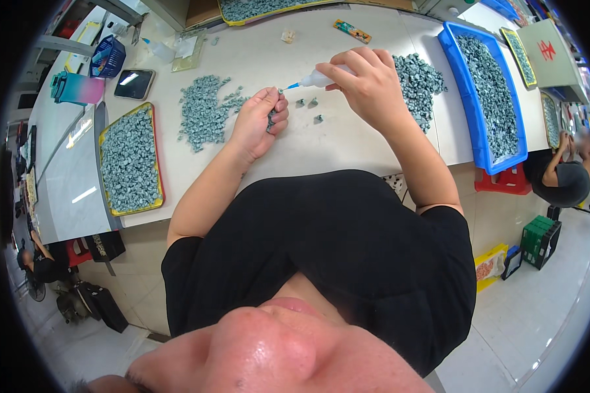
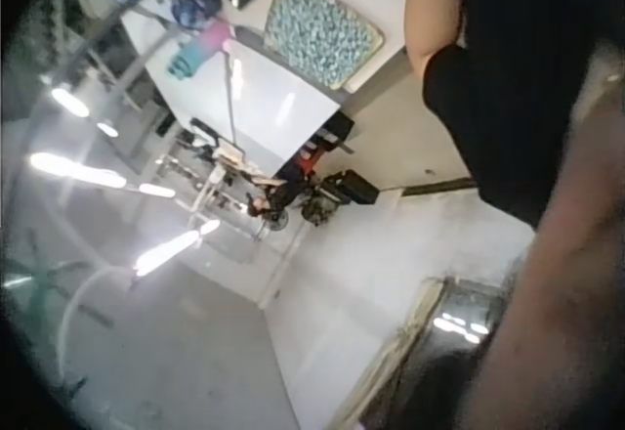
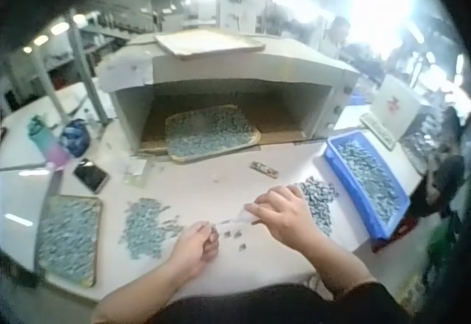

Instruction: Assemble small plastic parts using glue at a workstation.

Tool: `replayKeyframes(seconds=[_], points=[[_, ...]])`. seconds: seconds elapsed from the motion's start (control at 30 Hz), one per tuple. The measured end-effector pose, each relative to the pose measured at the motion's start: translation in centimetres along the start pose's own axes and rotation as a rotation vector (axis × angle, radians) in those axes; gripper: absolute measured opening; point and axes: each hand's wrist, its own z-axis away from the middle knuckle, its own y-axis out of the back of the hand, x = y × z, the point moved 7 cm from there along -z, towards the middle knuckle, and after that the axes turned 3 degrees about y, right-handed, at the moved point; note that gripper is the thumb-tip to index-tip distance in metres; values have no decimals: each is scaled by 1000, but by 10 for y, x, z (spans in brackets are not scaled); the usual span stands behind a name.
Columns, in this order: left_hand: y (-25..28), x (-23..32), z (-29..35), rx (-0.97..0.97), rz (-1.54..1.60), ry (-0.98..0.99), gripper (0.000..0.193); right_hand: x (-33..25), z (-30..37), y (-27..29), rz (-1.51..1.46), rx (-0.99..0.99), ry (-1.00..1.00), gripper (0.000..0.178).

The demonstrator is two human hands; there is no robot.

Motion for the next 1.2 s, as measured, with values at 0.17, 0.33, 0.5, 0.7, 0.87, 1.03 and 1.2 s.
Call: replayKeyframes(seconds=[0.17, 0.33, 0.5, 0.7, 0.87, 1.03, 1.2], points=[[1, 0, 0, 4, -5, -3, 16, -1, -1, 0, 19, -15, 13, 30], [3, -1, -1, 8, 7, 2, 15, 18, 4, -6, -67, 2, -76, 29], [-1, -7, 0, 24, 24, 49, 15, 52, 24, -48, -528, -35, -521, 33], [-7, -19, 1, -30, 22, 115, 17, 60, 40, -90, -794, -195, -681, 47], [-9, -16, 1, -53, 18, 103, 18, 67, 50, -90, -890, -185, -674, 51], [-7, -18, 2, -45, 43, 120, 18, 75, 50, -47, -403, -465, -539, 33], [-8, -23, 0, -54, 52, 154, 18, 66, 80, -53, -355, -671, -452, 13]])
